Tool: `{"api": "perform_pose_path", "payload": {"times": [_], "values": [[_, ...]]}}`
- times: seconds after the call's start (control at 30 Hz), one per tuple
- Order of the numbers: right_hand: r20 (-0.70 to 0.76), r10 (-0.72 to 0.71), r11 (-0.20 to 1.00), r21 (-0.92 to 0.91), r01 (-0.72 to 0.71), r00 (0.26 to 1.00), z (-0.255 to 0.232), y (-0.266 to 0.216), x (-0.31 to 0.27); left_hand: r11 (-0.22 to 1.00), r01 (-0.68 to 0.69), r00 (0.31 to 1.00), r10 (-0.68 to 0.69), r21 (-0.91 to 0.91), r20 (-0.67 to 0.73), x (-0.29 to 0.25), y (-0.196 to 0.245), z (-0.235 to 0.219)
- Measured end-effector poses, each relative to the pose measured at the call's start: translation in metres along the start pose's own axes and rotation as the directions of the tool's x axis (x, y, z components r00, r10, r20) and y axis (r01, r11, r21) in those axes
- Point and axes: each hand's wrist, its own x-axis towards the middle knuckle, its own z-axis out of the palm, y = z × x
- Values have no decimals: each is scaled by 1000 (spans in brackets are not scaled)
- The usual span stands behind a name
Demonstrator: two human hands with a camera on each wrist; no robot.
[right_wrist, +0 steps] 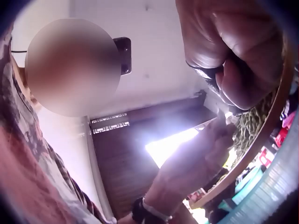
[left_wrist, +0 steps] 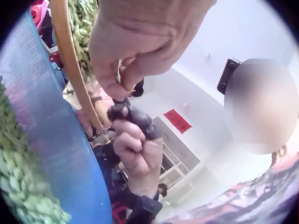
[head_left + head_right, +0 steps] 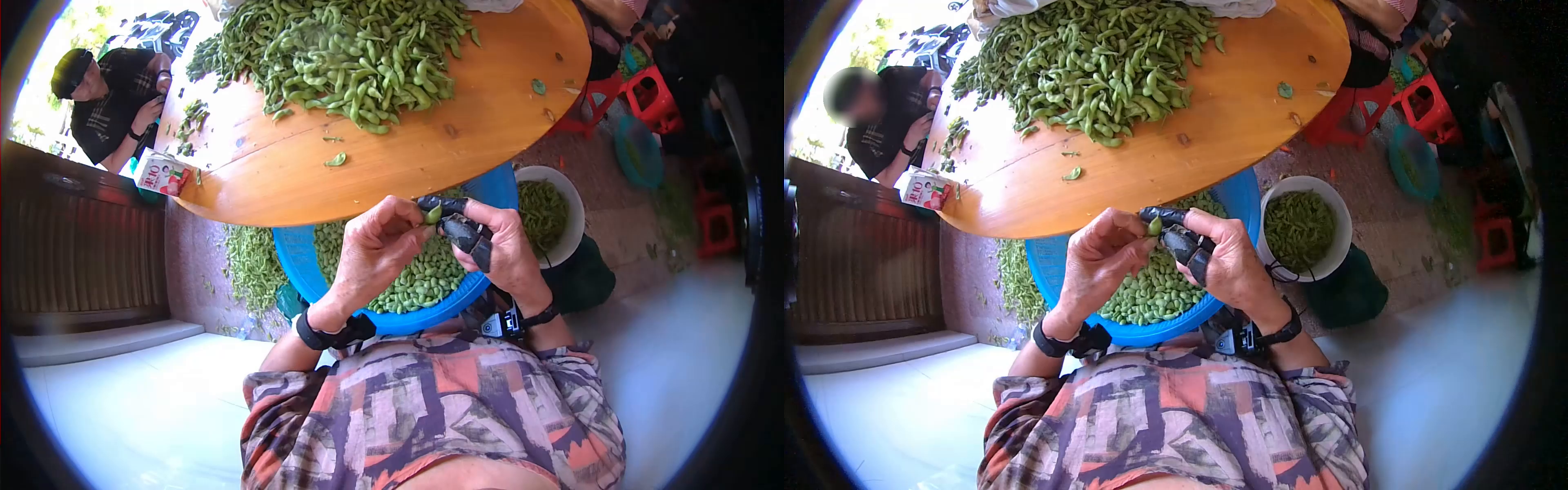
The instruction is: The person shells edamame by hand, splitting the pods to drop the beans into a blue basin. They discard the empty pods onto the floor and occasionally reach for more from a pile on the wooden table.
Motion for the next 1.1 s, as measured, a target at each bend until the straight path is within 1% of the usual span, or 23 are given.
{"api": "perform_pose_path", "payload": {"times": [0.07,0.1,0.13,0.2,0.23,0.3,0.33,0.37,0.4,0.43,0.5,0.53,0.63,0.67,0.7,0.73,0.77,0.8,0.83,0.9,0.97,1.03,1.1], "values": [[-32,-6,1000,7,6,999,2,1,-1,983,-113,990,124,143,-72,0,-12,7],[-63,-19,1000,15,20,998,4,2,-1,984,-108,990,120,141,-73,-1,-12,10],[-62,-14,1000,17,15,998,3,4,-2,948,-168,977,197,269,-83,-1,-11,12],[-53,-204,962,-198,190,978,3,10,0,865,-254,945,316,432,-78,-2,-9,14],[-53,-202,963,-195,188,978,2,13,1,866,-251,947,313,433,-78,-3,-11,14],[-30,-264,937,-244,249,964,0,18,3,948,-205,968,234,243,-94,-6,-15,12],[-32,-262,938,-243,246,965,-1,18,1,949,-203,969,231,243,-92,-7,-17,12],[18,-132,991,12,132,991,-4,17,-1,989,-51,995,38,-137,-97,-9,-18,11],[100,-17,966,257,-9,995,-5,16,-3,863,111,989,-144,-492,-31,-10,-20,11],[99,-16,966,257,-10,995,-6,16,-3,863,113,989,-146,-493,-30,-11,-24,11],[241,-17,847,520,-115,970,-6,17,-2,520,216,976,-85,-827,201,-12,-39,13],[242,-15,847,519,-117,970,-7,18,-1,463,229,973,-76,-856,219,-13,-44,15],[284,-11,811,563,-158,959,-7,23,-1,482,246,969,-127,-841,211,-14,-42,14],[190,17,915,392,-92,982,-7,23,-2,617,192,981,-132,-763,140,-14,-46,13],[90,24,979,198,-42,996,-6,23,-2,720,185,977,-209,-669,46,-15,-39,13],[92,27,979,199,-45,995,-4,22,-2,829,172,980,-199,-532,6,-16,-39,13],[30,-49,999,-20,50,998,0,19,-2,912,158,983,-183,-377,-31,-18,-38,12],[-12,-135,962,-243,128,991,2,17,-2,911,161,982,-187,-379,-34,-19,-37,12],[-8,-129,963,-241,123,992,3,17,-3,924,183,977,-210,-336,-44,-20,-36,12],[-5,-289,870,-418,261,957,5,17,-3,932,210,970,-237,-295,-60,-20,-35,11],[-25,-353,853,-419,311,935,12,16,-3,843,253,962,-272,-476,29,-17,-36,10],[-46,-416,831,-425,359,908,12,20,-3,807,272,951,-308,-524,19,-17,-41,13],[67,-509,705,-541,460,858,3,29,-1,636,350,930,-324,-688,174,-17,-53,11]]}}
